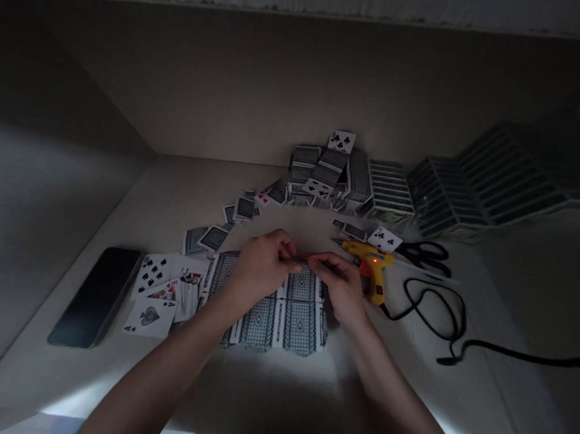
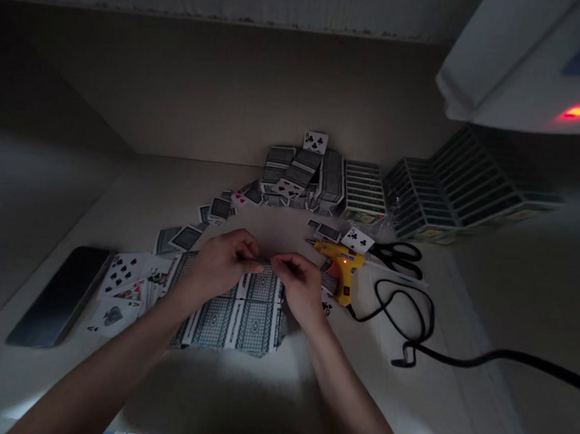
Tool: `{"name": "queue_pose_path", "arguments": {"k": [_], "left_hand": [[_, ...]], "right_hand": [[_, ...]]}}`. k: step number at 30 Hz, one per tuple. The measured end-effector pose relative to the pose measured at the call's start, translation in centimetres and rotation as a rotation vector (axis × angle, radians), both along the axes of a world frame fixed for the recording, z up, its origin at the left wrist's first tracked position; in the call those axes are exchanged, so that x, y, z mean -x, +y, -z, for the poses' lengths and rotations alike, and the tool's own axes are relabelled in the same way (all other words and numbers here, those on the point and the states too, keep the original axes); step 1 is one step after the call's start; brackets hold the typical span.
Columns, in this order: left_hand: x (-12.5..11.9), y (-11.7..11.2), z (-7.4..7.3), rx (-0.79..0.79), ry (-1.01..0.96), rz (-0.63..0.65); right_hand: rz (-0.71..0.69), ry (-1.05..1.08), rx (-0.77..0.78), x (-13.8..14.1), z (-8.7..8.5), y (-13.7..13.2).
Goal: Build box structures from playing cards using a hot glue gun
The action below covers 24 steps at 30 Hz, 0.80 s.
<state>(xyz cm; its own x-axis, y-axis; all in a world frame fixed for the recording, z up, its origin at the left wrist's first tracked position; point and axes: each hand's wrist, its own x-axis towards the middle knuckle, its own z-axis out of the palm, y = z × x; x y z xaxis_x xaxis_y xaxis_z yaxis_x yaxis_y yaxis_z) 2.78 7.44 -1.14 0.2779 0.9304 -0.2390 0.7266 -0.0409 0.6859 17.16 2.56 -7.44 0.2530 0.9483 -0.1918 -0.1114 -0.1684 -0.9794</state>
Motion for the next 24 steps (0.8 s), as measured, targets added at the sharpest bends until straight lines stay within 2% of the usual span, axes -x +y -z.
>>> {"name": "queue_pose_path", "arguments": {"k": [18, 24], "left_hand": [[0.04, -0.1, 0.29, 0.007, -0.067, -0.007], [-0.05, 0.03, -0.05, 0.045, -0.082, -0.025]], "right_hand": [[-0.017, -0.022, -0.018, 0.37, -0.08, -0.04], [0.024, -0.083, -0.069, 0.42, -0.11, -0.04]]}}
